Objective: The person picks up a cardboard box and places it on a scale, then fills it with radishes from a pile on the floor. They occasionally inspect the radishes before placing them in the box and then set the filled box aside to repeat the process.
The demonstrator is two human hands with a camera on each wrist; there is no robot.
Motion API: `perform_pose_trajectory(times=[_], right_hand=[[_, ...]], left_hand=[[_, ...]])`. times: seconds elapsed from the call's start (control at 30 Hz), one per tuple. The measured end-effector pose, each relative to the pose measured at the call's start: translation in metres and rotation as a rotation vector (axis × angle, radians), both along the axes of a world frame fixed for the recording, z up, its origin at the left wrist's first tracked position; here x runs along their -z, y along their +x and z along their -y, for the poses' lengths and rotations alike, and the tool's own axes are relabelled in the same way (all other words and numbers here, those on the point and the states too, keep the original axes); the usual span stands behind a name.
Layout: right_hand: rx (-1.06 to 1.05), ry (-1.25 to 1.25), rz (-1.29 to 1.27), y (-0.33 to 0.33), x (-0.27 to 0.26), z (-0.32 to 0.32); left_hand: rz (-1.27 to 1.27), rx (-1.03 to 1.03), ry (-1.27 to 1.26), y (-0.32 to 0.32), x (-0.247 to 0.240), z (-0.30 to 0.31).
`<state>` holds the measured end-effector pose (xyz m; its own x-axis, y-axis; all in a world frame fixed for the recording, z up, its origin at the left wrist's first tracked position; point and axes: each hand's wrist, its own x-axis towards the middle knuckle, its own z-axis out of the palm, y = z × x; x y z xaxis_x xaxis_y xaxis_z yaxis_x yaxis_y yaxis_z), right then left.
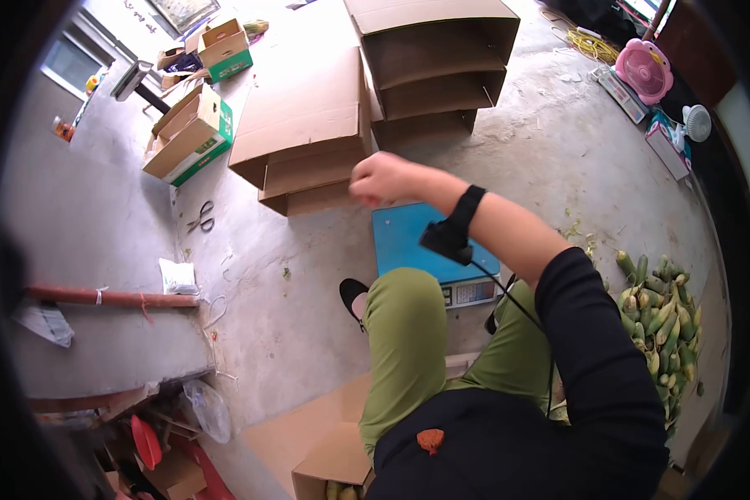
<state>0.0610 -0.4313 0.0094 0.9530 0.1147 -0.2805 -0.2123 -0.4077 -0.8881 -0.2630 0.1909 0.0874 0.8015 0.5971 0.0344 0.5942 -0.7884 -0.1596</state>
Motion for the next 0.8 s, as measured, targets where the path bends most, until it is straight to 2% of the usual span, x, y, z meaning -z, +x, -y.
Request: perform_pose_trajectory(times=[0.13,0.17,0.23,0.3,0.33,0.4,0.5,0.57,0.63,0.67,0.73,0.8], right_hand=[[0.396,0.088,-0.146,-0.006,0.047,0.100],[0.473,0.116,-0.176,-0.007,0.060,0.121],[0.553,0.145,-0.215,-0.007,0.090,0.158],[0.756,0.328,-0.269,-0.003,0.123,0.188],[0.755,0.328,-0.271,0.003,0.136,0.202],[0.931,0.507,-0.283,0.017,0.163,0.220],[1.008,0.616,-0.264,0.050,0.197,0.240],[1.055,0.673,-0.257,0.070,0.220,0.251],[1.040,0.887,-0.094,0.090,0.240,0.261],[1.049,0.889,-0.092,0.103,0.250,0.264],[1.143,1.092,-0.019,0.130,0.267,0.266],[1.203,1.175,0.015,0.158,0.279,0.265]], left_hand=[[0.205,0.366,-0.101,0.137,0.006,0.078],[0.262,0.521,-0.239,0.165,0.040,0.045],[0.223,0.620,-0.397,0.217,0.045,0.112],[0.191,0.726,-0.488,0.260,0.055,0.171],[0.189,0.725,-0.488,0.278,0.057,0.204],[0.136,0.836,-0.548,0.305,0.061,0.259],[0.095,0.937,-0.618,0.338,0.081,0.305],[0.066,0.974,-0.600,0.356,0.098,0.321],[0.003,1.021,-0.583,0.370,0.112,0.333],[-0.003,1.029,-0.583,0.375,0.117,0.339],[-0.054,1.004,-0.573,0.380,0.125,0.352],[-0.075,0.998,-0.595,0.383,0.138,0.355]])
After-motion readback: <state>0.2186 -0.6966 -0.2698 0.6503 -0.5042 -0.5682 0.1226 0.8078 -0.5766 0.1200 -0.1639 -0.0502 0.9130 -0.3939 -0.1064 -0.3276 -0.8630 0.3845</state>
